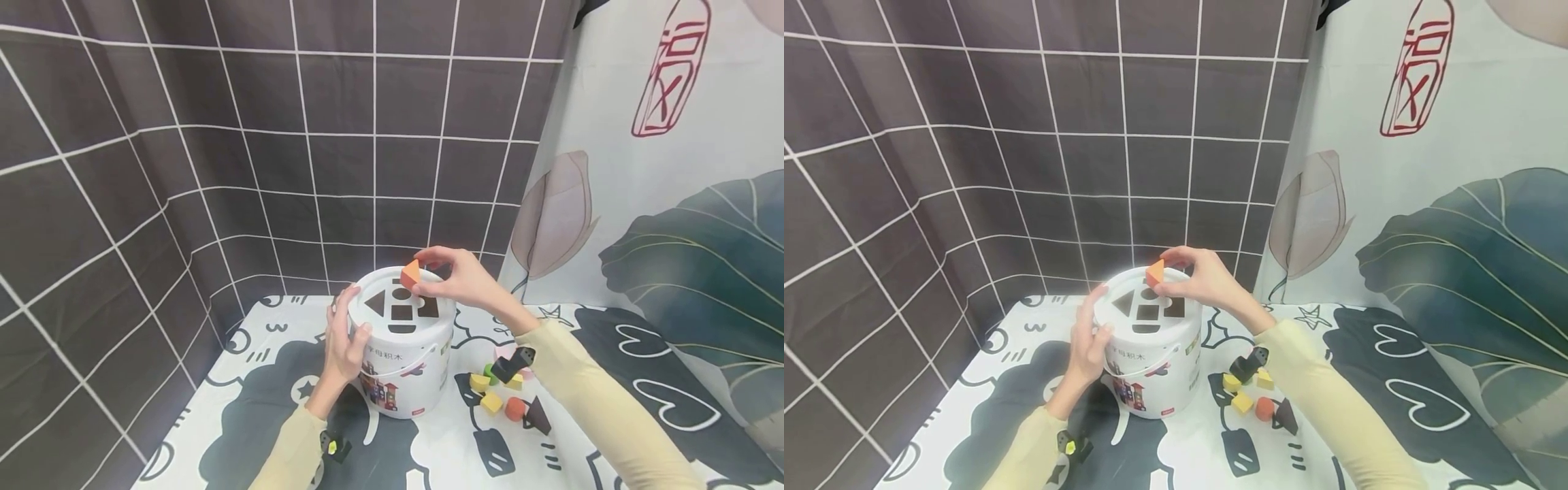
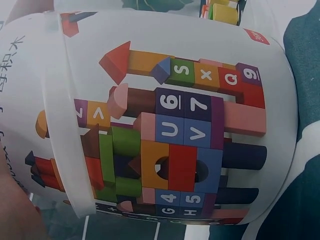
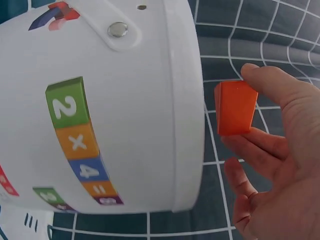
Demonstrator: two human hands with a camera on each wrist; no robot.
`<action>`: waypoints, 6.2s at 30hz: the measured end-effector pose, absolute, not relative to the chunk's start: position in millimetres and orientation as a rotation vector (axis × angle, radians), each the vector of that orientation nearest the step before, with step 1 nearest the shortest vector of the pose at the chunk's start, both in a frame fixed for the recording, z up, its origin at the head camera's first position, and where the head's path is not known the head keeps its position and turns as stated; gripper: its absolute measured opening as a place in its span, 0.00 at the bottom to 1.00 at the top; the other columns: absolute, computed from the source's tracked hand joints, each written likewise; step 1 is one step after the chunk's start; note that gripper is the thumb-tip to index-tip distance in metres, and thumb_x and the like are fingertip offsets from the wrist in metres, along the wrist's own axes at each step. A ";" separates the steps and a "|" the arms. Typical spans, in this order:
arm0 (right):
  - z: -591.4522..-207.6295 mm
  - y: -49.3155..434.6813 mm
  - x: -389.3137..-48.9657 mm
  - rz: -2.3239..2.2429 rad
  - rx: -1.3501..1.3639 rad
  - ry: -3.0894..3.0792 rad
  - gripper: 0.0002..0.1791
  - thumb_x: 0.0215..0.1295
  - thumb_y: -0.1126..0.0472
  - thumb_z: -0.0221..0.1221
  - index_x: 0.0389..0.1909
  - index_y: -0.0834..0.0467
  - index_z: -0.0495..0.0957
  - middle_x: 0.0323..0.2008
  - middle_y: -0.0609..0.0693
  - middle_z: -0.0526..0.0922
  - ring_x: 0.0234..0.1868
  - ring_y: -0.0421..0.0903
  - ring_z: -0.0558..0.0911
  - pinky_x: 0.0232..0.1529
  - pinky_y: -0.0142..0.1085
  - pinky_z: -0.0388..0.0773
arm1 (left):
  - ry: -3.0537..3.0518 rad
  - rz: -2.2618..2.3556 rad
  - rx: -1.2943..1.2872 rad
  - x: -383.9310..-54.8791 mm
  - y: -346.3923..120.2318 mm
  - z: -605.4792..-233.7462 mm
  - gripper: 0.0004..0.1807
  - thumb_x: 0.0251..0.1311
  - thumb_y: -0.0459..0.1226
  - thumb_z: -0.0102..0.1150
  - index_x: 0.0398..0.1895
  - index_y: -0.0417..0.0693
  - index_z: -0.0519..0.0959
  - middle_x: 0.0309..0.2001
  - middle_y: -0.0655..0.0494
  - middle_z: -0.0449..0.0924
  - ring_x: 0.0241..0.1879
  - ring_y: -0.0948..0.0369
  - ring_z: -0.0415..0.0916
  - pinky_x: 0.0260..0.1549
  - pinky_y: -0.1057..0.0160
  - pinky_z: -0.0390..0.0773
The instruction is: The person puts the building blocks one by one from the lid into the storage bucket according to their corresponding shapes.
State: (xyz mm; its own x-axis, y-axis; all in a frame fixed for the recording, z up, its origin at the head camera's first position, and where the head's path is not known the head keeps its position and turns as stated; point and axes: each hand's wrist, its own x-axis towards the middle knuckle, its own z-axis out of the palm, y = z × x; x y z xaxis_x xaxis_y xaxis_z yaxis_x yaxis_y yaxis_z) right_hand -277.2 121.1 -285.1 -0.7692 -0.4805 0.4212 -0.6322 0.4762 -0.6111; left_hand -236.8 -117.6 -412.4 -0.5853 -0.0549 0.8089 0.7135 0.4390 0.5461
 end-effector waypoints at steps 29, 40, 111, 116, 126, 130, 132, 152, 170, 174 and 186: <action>-304.4 70.7 -278.0 1.132 0.984 -2.651 0.32 0.52 0.53 0.74 0.57 0.61 0.79 0.52 0.54 0.84 0.53 0.52 0.83 0.52 0.44 0.80 | -1.948 -1.202 -0.532 -235.3 -116.4 -412.8 0.37 0.53 0.47 0.45 0.66 0.35 0.68 0.66 0.37 0.69 0.66 0.37 0.63 0.64 0.28 0.47; -309.7 72.7 -277.9 1.046 1.000 -2.662 0.31 0.52 0.51 0.74 0.55 0.60 0.81 0.50 0.52 0.86 0.50 0.48 0.84 0.52 0.43 0.79 | -1.946 -1.189 -0.537 -235.0 -112.6 -412.7 0.37 0.53 0.47 0.45 0.66 0.36 0.68 0.66 0.37 0.69 0.63 0.36 0.64 0.57 0.28 0.59; -439.8 337.7 -181.5 1.147 0.812 -2.845 0.30 0.54 0.59 0.73 0.58 0.60 0.77 0.52 0.47 0.82 0.46 0.43 0.79 0.34 0.38 0.74 | -1.931 -1.218 -0.540 -234.2 -115.1 -413.6 0.37 0.54 0.48 0.43 0.66 0.36 0.68 0.67 0.36 0.68 0.67 0.38 0.63 0.65 0.27 0.39; -444.8 334.8 -180.1 1.156 0.718 -2.940 0.34 0.53 0.56 0.74 0.61 0.60 0.75 0.55 0.59 0.80 0.47 0.49 0.79 0.36 0.38 0.75 | -1.931 -1.221 -0.539 -233.6 -115.2 -412.8 0.37 0.55 0.48 0.43 0.66 0.35 0.68 0.68 0.36 0.68 0.68 0.38 0.61 0.66 0.28 0.39; -448.2 332.4 -180.9 1.118 0.647 -2.991 0.40 0.50 0.51 0.75 0.63 0.60 0.73 0.56 0.59 0.78 0.49 0.51 0.78 0.39 0.38 0.75 | -1.918 -1.214 -0.559 -238.0 -115.1 -407.4 0.37 0.57 0.49 0.43 0.66 0.35 0.68 0.68 0.37 0.68 0.68 0.40 0.62 0.66 0.29 0.39; -451.4 331.6 -180.8 1.115 0.654 -2.983 0.40 0.49 0.51 0.75 0.63 0.60 0.73 0.57 0.59 0.78 0.50 0.49 0.78 0.40 0.37 0.75 | -1.930 -1.212 -0.551 -237.6 -115.4 -407.3 0.37 0.56 0.49 0.43 0.66 0.35 0.68 0.68 0.38 0.68 0.68 0.41 0.62 0.66 0.30 0.40; -453.7 331.4 -181.1 1.119 0.667 -2.976 0.40 0.49 0.52 0.75 0.63 0.60 0.73 0.57 0.59 0.78 0.50 0.49 0.78 0.41 0.38 0.75 | -1.937 -1.211 -0.543 -237.3 -115.5 -407.9 0.37 0.56 0.49 0.43 0.66 0.35 0.68 0.68 0.39 0.68 0.68 0.41 0.62 0.67 0.30 0.40; -475.9 332.0 -175.9 1.265 0.673 -2.978 0.42 0.47 0.53 0.76 0.64 0.61 0.73 0.57 0.58 0.78 0.48 0.42 0.76 0.42 0.37 0.73 | -1.967 -1.223 -0.527 -231.6 -113.7 -416.0 0.37 0.54 0.48 0.42 0.66 0.36 0.68 0.68 0.38 0.68 0.69 0.40 0.62 0.67 0.30 0.39; -473.4 332.8 -188.1 1.277 0.829 -2.910 0.36 0.52 0.56 0.74 0.62 0.61 0.75 0.55 0.57 0.80 0.48 0.45 0.78 0.43 0.37 0.74 | -1.949 -1.212 -0.527 -236.7 -115.3 -407.3 0.37 0.54 0.47 0.42 0.67 0.36 0.67 0.68 0.38 0.68 0.71 0.40 0.58 0.68 0.32 0.37; -472.8 333.1 -188.6 1.267 0.852 -2.889 0.35 0.52 0.56 0.74 0.61 0.61 0.76 0.54 0.57 0.81 0.47 0.44 0.78 0.42 0.36 0.74 | -1.950 -1.217 -0.526 -236.7 -114.9 -406.0 0.38 0.54 0.48 0.41 0.66 0.36 0.67 0.68 0.38 0.67 0.71 0.38 0.57 0.67 0.31 0.38; -472.6 331.6 -188.2 1.319 0.878 -2.877 0.34 0.53 0.58 0.74 0.61 0.62 0.76 0.54 0.55 0.81 0.45 0.44 0.77 0.38 0.35 0.72 | -1.943 -1.208 -0.526 -236.7 -115.1 -406.4 0.37 0.54 0.48 0.42 0.66 0.36 0.68 0.68 0.38 0.68 0.70 0.39 0.59 0.68 0.31 0.38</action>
